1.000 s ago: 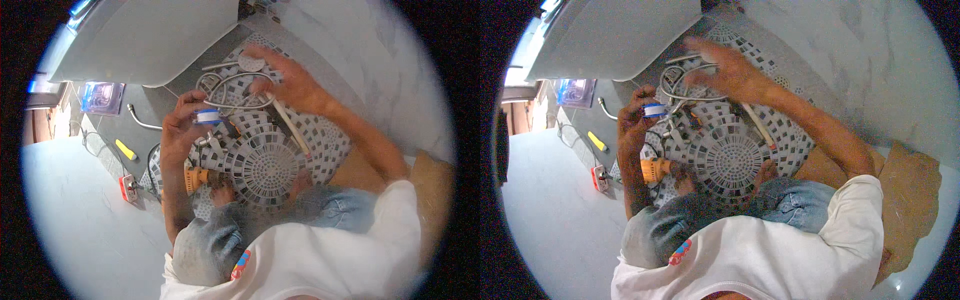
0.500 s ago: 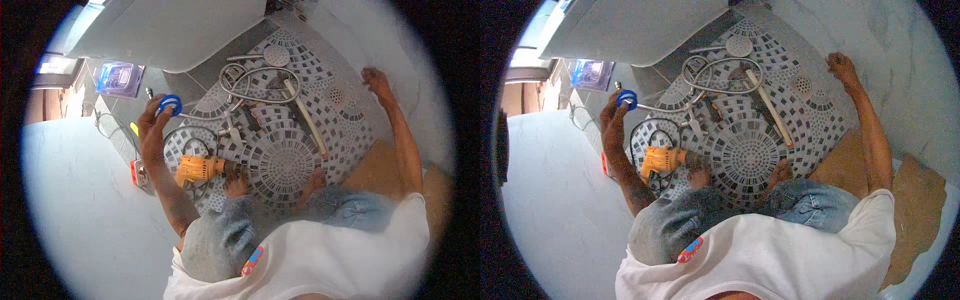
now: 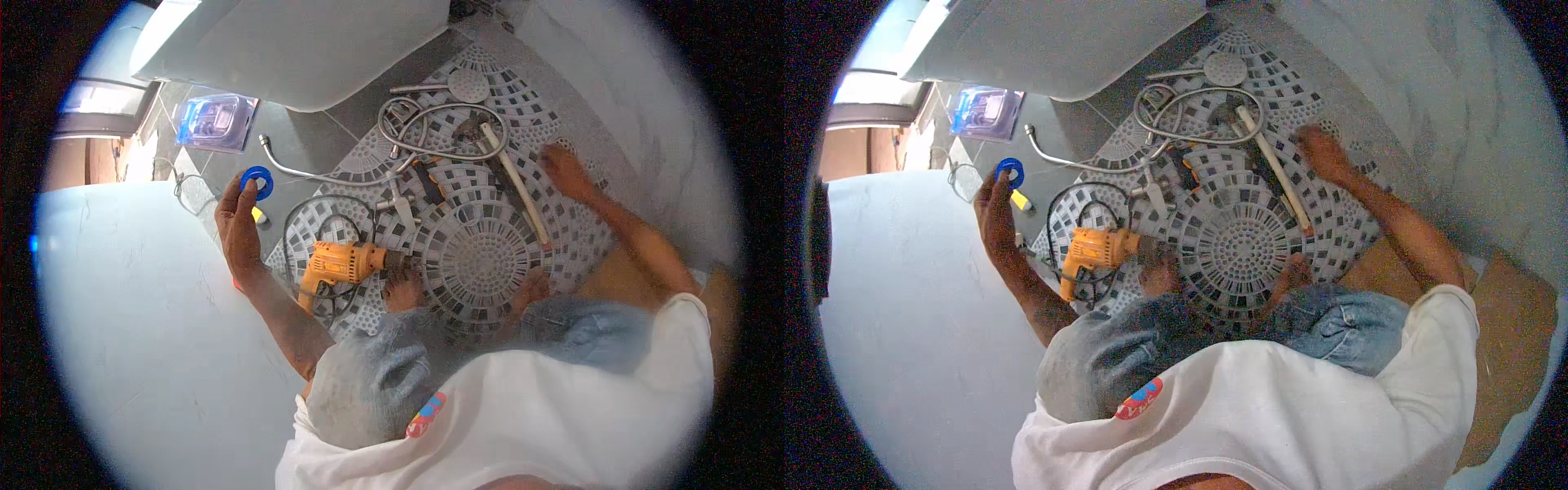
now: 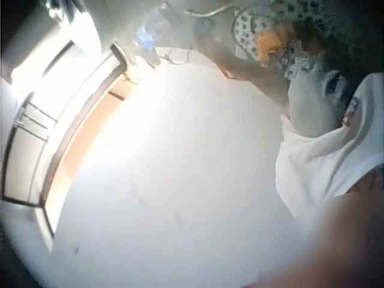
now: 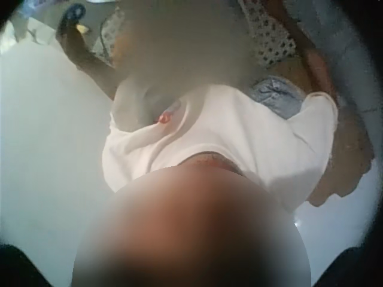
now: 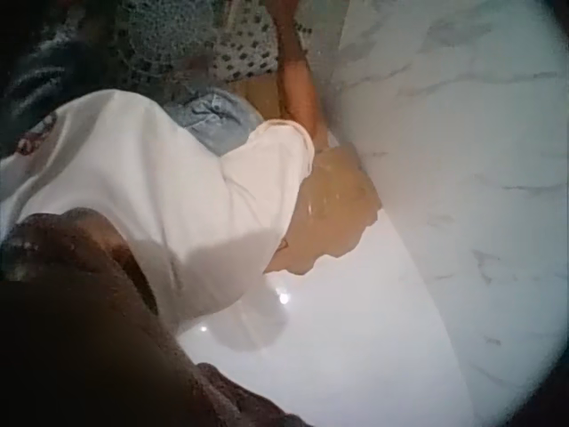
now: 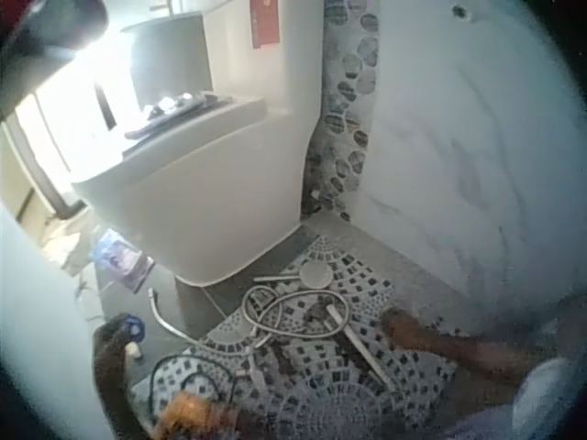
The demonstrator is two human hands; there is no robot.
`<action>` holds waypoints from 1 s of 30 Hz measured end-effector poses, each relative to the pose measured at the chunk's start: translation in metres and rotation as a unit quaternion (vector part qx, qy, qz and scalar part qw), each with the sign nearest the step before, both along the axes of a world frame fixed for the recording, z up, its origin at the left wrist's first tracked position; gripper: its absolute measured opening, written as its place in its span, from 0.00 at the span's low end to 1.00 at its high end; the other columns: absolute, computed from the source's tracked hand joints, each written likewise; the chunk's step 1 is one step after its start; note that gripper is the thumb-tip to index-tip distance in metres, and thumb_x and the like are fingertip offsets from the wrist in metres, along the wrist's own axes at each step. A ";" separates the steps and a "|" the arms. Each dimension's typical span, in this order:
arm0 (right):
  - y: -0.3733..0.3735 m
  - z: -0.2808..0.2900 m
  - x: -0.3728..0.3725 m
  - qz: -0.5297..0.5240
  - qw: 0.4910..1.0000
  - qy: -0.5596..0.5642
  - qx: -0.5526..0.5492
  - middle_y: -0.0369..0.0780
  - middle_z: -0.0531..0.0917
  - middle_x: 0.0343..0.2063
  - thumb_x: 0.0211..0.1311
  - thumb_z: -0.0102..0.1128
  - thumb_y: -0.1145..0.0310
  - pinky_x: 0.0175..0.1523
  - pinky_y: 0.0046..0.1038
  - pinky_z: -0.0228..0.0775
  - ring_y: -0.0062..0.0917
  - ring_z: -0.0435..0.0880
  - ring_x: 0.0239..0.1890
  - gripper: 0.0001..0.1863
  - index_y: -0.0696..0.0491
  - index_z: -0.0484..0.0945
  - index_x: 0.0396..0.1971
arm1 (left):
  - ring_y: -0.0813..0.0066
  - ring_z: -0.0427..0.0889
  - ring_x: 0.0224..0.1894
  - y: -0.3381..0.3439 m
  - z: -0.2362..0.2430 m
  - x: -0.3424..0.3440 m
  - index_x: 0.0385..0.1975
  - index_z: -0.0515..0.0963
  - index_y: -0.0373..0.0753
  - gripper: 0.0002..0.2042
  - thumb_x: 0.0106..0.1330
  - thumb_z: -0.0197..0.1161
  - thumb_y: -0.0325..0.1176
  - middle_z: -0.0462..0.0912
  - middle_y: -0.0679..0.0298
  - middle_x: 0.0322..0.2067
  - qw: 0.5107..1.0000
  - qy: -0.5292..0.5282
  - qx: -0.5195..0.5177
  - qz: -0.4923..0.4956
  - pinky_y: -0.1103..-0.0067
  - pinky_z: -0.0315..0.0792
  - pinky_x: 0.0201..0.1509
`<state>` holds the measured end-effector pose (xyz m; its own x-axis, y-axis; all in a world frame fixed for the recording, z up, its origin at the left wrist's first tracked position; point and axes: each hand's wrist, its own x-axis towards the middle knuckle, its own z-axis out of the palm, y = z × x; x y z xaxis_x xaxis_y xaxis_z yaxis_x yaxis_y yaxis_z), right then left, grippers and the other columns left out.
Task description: The person is installing or repairing a shower faucet fixture by wrapping thread seal tape around the fittings.
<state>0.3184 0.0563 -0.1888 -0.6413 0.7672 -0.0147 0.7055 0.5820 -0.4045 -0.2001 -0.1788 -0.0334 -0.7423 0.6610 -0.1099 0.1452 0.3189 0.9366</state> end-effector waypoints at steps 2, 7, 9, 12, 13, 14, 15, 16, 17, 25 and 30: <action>-0.021 0.005 -0.047 0.024 0.994 -0.011 -0.110 0.50 0.77 0.36 0.66 0.50 0.64 0.49 0.44 0.67 0.44 0.77 0.41 0.13 0.60 0.75 0.37 | 0.75 0.77 0.46 0.000 0.004 0.001 0.48 0.79 0.31 0.19 0.63 0.64 0.39 0.81 0.59 0.44 0.995 -0.012 0.078 -0.059 0.78 0.66 0.56; -0.071 0.016 -0.117 0.007 0.936 0.024 -0.351 0.45 0.77 0.27 0.62 0.58 0.59 0.39 0.42 0.68 0.37 0.79 0.32 0.15 0.57 0.75 0.33 | 0.76 0.78 0.46 0.010 0.030 0.017 0.44 0.81 0.32 0.15 0.64 0.62 0.36 0.82 0.61 0.45 0.988 0.028 0.142 -0.048 0.79 0.70 0.53; -0.090 0.019 -0.151 0.006 0.934 0.026 -0.357 0.45 0.78 0.29 0.63 0.59 0.55 0.41 0.40 0.70 0.35 0.79 0.35 0.19 0.58 0.75 0.39 | 0.75 0.78 0.47 0.012 0.037 0.023 0.44 0.81 0.33 0.14 0.63 0.62 0.36 0.82 0.60 0.45 0.983 0.022 0.177 -0.033 0.79 0.70 0.53; -0.118 0.005 -0.193 -0.046 0.928 0.067 -0.363 0.47 0.77 0.33 0.61 0.61 0.52 0.42 0.40 0.70 0.36 0.78 0.37 0.24 0.59 0.73 0.43 | 0.72 0.79 0.49 0.016 0.033 0.021 0.44 0.82 0.34 0.13 0.63 0.61 0.34 0.82 0.58 0.46 0.977 0.030 0.212 -0.015 0.76 0.71 0.55; -0.126 0.001 -0.203 -0.089 0.922 0.103 -0.363 0.48 0.77 0.34 0.58 0.63 0.53 0.41 0.42 0.68 0.38 0.78 0.37 0.24 0.59 0.71 0.42 | 0.73 0.78 0.48 0.017 0.029 0.017 0.44 0.82 0.35 0.14 0.62 0.62 0.34 0.82 0.59 0.45 0.976 0.021 0.216 -0.022 0.77 0.70 0.55; -0.130 -0.001 -0.208 -0.090 0.920 0.102 -0.367 0.48 0.77 0.34 0.58 0.63 0.53 0.41 0.42 0.68 0.38 0.78 0.37 0.24 0.59 0.71 0.42 | 0.73 0.78 0.47 0.018 0.023 0.013 0.44 0.82 0.35 0.14 0.62 0.62 0.35 0.82 0.59 0.44 0.975 0.011 0.220 -0.031 0.77 0.69 0.54; -0.137 0.000 -0.214 -0.087 0.926 0.094 -0.354 0.48 0.75 0.37 0.58 0.63 0.53 0.43 0.42 0.68 0.39 0.76 0.39 0.25 0.59 0.69 0.43 | 0.73 0.78 0.47 0.013 0.011 0.006 0.44 0.82 0.35 0.14 0.62 0.62 0.35 0.82 0.59 0.44 0.976 0.010 0.213 -0.029 0.77 0.69 0.54; -0.141 0.001 -0.216 -0.084 0.933 0.086 -0.339 0.49 0.74 0.39 0.58 0.62 0.54 0.44 0.42 0.67 0.40 0.75 0.41 0.25 0.59 0.67 0.45 | 0.74 0.77 0.46 0.009 0.000 -0.002 0.45 0.81 0.36 0.15 0.62 0.62 0.36 0.82 0.60 0.42 0.987 0.000 0.157 -0.016 0.78 0.68 0.54; -0.144 0.002 -0.215 -0.082 0.932 0.083 -0.344 0.49 0.74 0.39 0.58 0.62 0.54 0.44 0.42 0.67 0.40 0.75 0.41 0.25 0.59 0.67 0.45 | 0.75 0.77 0.45 0.005 -0.010 -0.010 0.45 0.81 0.36 0.15 0.62 0.63 0.37 0.82 0.61 0.41 0.995 -0.010 0.101 -0.003 0.79 0.66 0.54; -0.131 0.000 -0.134 -0.049 0.981 0.024 -0.188 0.47 0.64 0.45 0.57 0.62 0.66 0.55 0.45 0.61 0.42 0.67 0.51 0.25 0.57 0.61 0.49 | 0.76 0.76 0.44 0.025 -0.091 -0.023 0.47 0.77 0.30 0.18 0.61 0.64 0.36 0.82 0.63 0.41 0.985 -0.105 -0.070 -0.116 0.81 0.65 0.54; -0.135 -0.002 -0.115 -0.079 0.971 0.009 -0.225 0.49 0.59 0.51 0.55 0.65 0.66 0.62 0.46 0.56 0.46 0.60 0.58 0.35 0.57 0.55 0.58 | 0.77 0.77 0.42 0.026 -0.145 -0.050 0.47 0.78 0.31 0.15 0.61 0.62 0.28 0.82 0.64 0.40 0.977 -0.061 -0.079 -0.190 0.82 0.68 0.51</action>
<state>0.2032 -0.0784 -0.1905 -0.5189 0.7751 -0.3605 0.7620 0.2282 -0.6061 -0.2506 -0.1525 -0.1783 -0.4223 0.8538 -0.3043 0.1716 0.4049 0.8981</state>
